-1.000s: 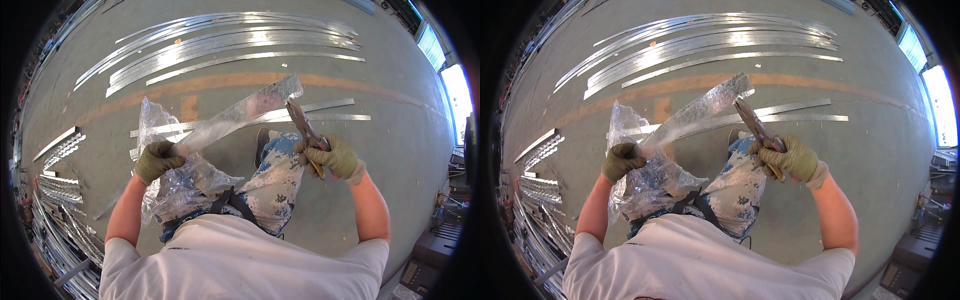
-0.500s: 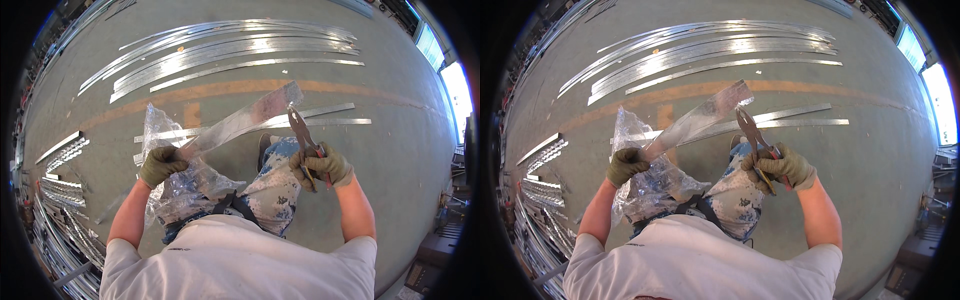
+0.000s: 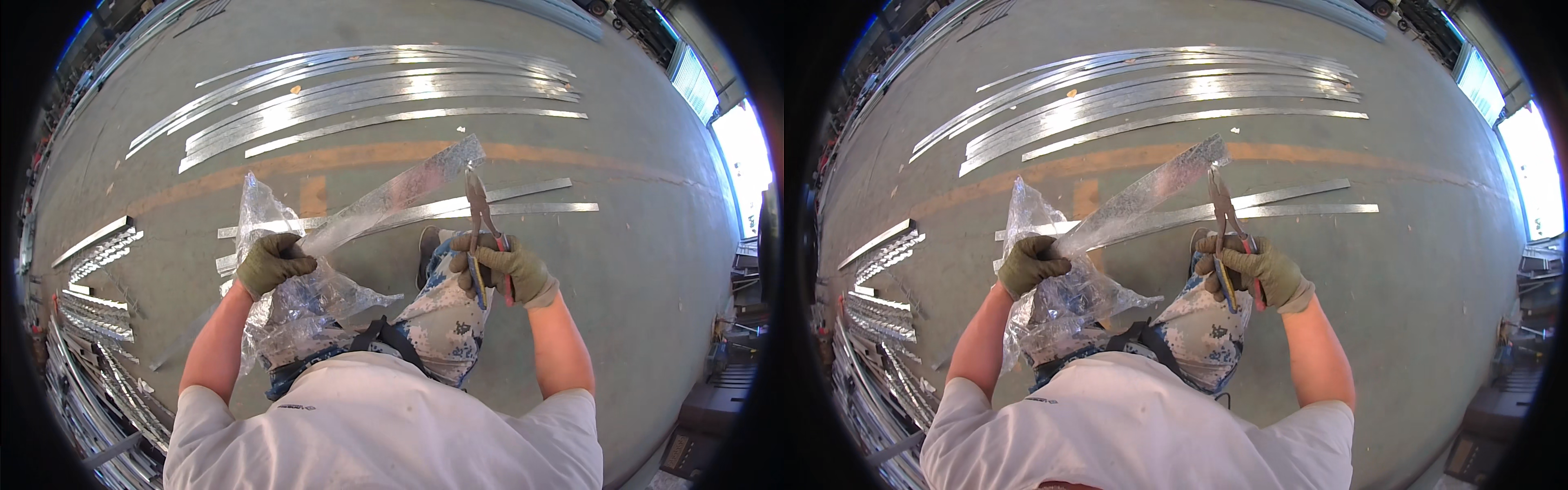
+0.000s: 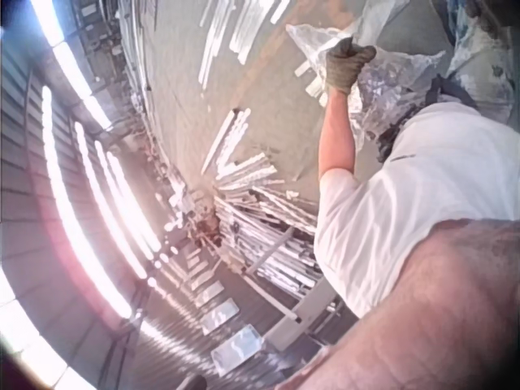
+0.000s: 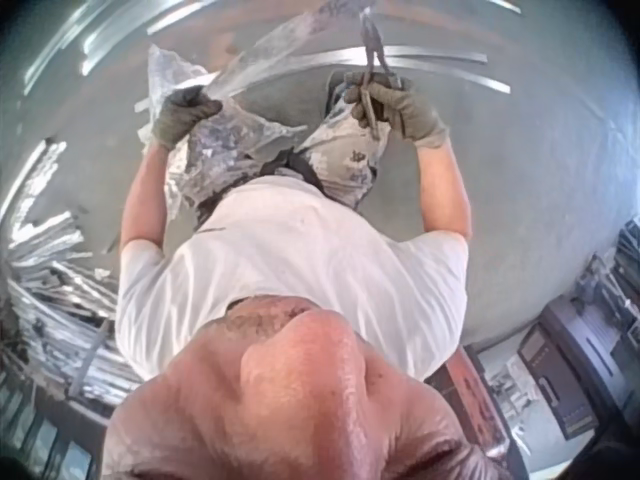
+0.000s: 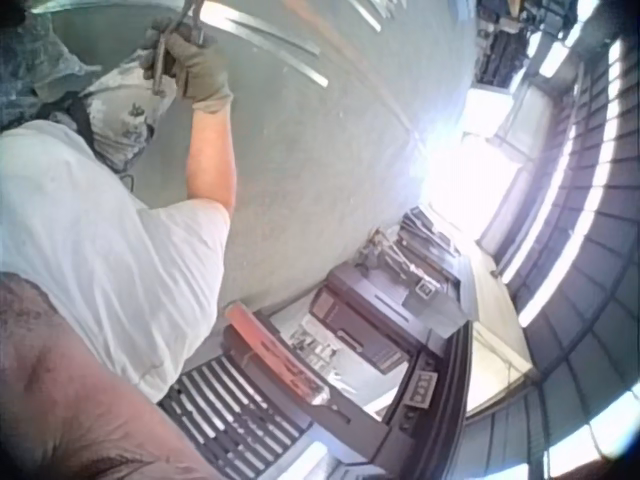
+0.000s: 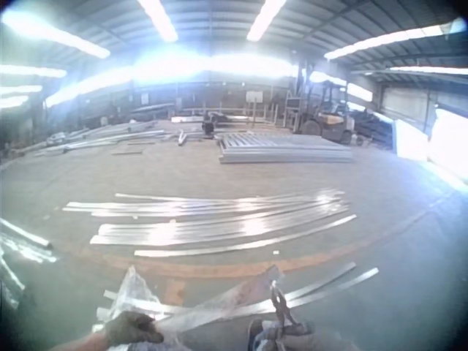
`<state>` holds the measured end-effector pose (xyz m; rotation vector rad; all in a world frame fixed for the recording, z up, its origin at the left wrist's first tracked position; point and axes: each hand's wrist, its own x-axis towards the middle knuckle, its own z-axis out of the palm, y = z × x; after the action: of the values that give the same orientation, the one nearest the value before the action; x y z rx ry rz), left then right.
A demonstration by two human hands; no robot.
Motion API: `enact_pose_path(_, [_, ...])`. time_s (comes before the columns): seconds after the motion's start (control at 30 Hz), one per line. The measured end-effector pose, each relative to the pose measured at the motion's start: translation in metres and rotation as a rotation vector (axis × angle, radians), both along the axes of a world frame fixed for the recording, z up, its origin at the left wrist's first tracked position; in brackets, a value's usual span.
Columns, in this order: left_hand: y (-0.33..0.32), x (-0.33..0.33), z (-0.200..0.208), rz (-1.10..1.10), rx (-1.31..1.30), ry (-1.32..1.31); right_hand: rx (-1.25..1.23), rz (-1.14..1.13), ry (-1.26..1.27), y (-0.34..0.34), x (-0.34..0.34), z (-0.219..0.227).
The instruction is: The person sits on the floor and uses tin snips to cut long silver metal strips into shorter pieces. The person repeatedly positions the snips, cuts the strip, and places the cut pieces aside on the floor.
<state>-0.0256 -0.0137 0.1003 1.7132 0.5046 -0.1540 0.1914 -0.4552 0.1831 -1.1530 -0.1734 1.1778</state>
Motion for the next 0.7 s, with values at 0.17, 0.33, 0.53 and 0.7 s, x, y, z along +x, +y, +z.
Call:
enact_pose_path(0.17, [0.002, 0.002, 0.0, -0.018, -0.006, 0.007, -0.022, -0.091, -0.008, 0.005, -0.01, -0.024])
enact_pose_path(0.33, [0.004, 0.002, -0.001, -0.033, -0.008, -0.01, -0.054, -0.106, -0.062, 0.009, -0.024, -0.04])
enact_pose_path(0.53, [0.003, 0.006, 0.004, -0.034, 0.013, 0.019, -0.061, -0.138, -0.117, 0.017, -0.038, -0.049])
enact_pose_path(0.7, [0.003, 0.005, 0.004, -0.018, 0.004, 0.03, -0.053, -0.281, -0.146, 0.018, -0.024, -0.053])
